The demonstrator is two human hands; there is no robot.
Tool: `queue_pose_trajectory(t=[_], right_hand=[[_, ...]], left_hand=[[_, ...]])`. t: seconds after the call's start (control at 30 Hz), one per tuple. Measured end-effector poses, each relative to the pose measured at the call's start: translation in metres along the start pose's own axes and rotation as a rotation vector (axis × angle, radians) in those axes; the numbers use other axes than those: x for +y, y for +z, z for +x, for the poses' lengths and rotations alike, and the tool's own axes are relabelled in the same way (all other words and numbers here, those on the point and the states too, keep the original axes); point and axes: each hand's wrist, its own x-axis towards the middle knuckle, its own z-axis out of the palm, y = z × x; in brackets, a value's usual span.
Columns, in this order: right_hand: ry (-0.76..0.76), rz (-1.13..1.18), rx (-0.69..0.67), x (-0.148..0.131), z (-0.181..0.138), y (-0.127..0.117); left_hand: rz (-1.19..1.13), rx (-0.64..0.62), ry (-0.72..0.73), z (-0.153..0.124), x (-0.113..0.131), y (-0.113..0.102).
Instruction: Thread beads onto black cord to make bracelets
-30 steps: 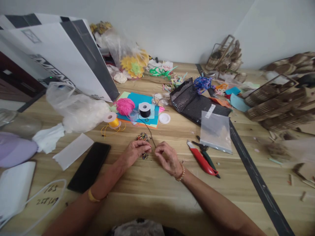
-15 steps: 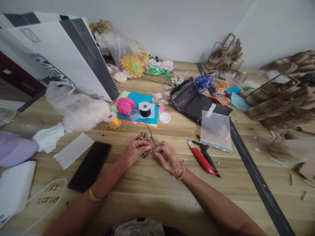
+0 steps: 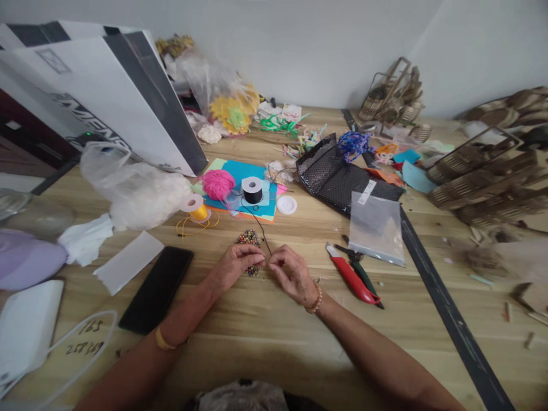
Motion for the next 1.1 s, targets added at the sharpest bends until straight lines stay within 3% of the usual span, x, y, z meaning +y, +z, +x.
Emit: queue_pose_trajectory(t=[0.77,1.1], right_hand=[[0.021,-0.001,-0.013,0.003,-0.001,0.001],[0.028,-0.005,-0.024,0.005,-0.002,0.003]], left_hand=[[-0.043,-0.039,0.017,0.006,-0.012,-0.002],[0.183,-0.036,0.145,0.003,-0.006,-0.005]])
